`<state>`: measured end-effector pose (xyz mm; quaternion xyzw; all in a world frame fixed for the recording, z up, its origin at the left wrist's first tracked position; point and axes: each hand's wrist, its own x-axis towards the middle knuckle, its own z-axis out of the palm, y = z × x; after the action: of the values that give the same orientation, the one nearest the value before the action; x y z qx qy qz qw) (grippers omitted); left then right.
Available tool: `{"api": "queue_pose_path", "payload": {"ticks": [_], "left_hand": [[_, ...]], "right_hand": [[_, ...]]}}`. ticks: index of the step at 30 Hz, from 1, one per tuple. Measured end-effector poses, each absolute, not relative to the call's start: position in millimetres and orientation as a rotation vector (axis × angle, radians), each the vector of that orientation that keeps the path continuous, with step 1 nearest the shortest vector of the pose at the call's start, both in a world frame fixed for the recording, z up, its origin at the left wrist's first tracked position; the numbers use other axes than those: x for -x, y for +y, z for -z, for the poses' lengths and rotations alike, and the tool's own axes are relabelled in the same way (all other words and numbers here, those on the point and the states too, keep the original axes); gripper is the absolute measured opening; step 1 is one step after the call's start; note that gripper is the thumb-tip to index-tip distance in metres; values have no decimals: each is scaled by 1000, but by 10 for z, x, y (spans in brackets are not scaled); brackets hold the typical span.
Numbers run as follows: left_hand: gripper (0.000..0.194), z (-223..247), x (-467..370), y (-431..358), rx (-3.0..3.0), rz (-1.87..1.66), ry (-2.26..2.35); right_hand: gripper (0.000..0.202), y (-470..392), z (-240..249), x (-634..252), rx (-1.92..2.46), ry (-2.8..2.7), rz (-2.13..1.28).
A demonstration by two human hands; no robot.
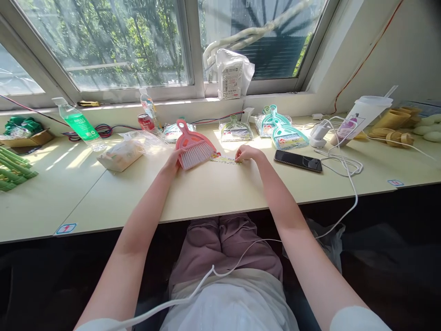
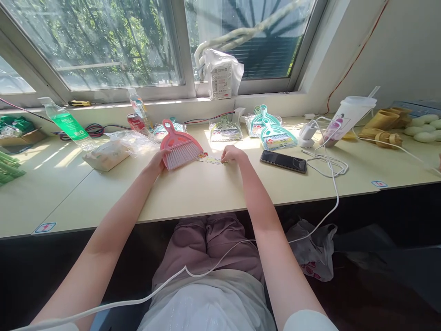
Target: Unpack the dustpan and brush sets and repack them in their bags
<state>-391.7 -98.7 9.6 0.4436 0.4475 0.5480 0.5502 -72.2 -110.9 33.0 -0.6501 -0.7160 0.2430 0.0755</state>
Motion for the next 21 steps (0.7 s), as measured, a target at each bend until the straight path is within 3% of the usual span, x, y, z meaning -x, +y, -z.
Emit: {"api": "queue_pose_path", "payload": {"ticks": [5,7,9,12,17,21], "left_hand": [[51,-164,3911,-1069,-1014,-1236,1067],[51,-187,3911,-1084,-1014,-1228,1061],[52,-206,3909,-1097,-1015,-1215,1061],[56,-225,3898,-1120,-1044,-1191,1049],[56,-223,3789,-1177,-1177,-1106,987],[56,-193,3647,-1230,-1244,-924,923]], "right_hand": [[77,-1146,-304,716,2020,-1964,-489],[70,-1137,-323,649,2000,-2007,-564],[51,-1123,-358,585,1916,-2041,-663],[34,-1145,-433,560,1581,-2014,-857],[32,-1315,-579,770,766,-1927,-1190],[31,-1386,-602,966,662,-2002,-1367]]}}
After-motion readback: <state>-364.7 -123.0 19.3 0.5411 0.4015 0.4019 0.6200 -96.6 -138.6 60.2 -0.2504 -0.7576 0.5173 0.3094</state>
